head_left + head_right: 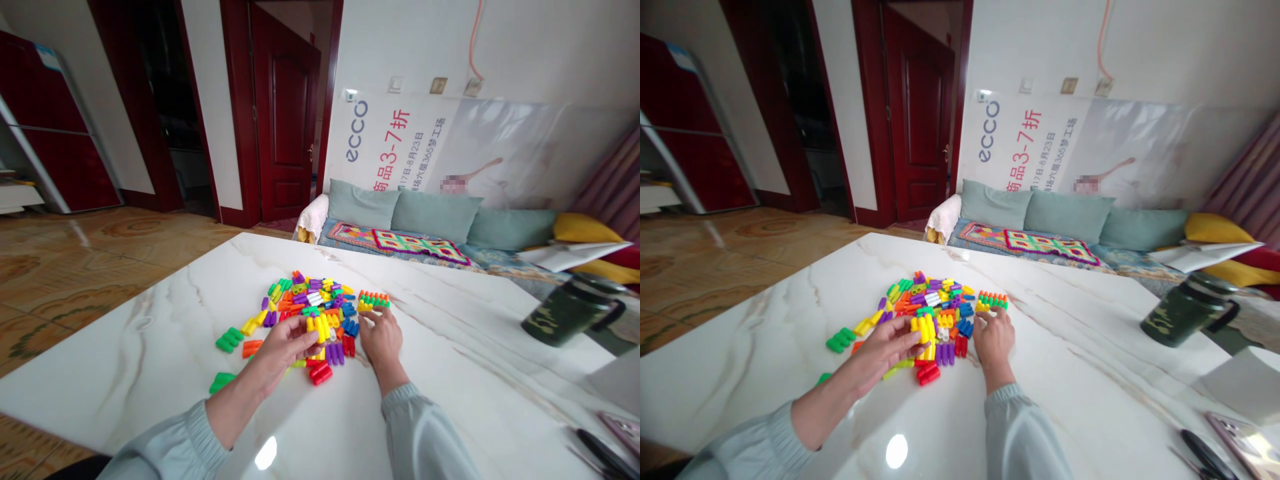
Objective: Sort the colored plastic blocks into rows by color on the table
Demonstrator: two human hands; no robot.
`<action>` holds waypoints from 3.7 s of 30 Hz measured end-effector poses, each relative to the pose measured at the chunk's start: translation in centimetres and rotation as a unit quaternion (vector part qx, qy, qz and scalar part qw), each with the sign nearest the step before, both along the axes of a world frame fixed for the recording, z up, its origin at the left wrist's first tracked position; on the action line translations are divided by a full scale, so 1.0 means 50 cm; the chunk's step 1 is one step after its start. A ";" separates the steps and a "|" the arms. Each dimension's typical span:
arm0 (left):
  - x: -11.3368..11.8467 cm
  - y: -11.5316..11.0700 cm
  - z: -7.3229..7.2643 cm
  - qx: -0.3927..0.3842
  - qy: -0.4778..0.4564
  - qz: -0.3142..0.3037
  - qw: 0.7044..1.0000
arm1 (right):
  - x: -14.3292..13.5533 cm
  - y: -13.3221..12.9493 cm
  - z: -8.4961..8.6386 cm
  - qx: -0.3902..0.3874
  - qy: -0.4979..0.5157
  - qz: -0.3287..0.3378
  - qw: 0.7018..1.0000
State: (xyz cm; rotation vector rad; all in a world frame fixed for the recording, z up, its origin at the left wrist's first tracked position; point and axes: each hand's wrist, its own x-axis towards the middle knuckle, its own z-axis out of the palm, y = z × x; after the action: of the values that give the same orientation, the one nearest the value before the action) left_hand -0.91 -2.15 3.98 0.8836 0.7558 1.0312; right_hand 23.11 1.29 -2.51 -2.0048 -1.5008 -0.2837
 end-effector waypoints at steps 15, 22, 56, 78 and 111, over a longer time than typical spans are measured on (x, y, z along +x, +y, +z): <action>-0.003 -0.003 0.010 -0.003 0.007 -0.011 1.000 | -0.008 -0.001 0.014 -0.069 -0.018 -0.012 0.997; -0.001 -0.004 0.011 -0.005 0.020 -0.008 1.000 | -0.004 -0.007 0.013 -0.032 -0.020 -0.020 0.999; 0.004 -0.011 -0.005 0.003 0.041 -0.028 0.999 | -0.004 0.034 0.025 -0.095 0.077 -0.064 0.990; 0.008 -0.005 -0.018 -0.008 0.043 -0.030 0.999 | 0.057 0.064 -0.023 0.094 0.212 0.025 0.973; -0.011 0.028 -0.013 0.116 0.165 0.034 0.979 | 0.127 -0.025 -0.006 0.012 0.146 -0.044 0.988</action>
State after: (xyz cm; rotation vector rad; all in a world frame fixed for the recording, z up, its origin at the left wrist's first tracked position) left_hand -1.46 -0.75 3.35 1.2594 0.9606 1.0598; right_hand 29.49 0.03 -2.79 -1.9971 -1.2241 -0.0388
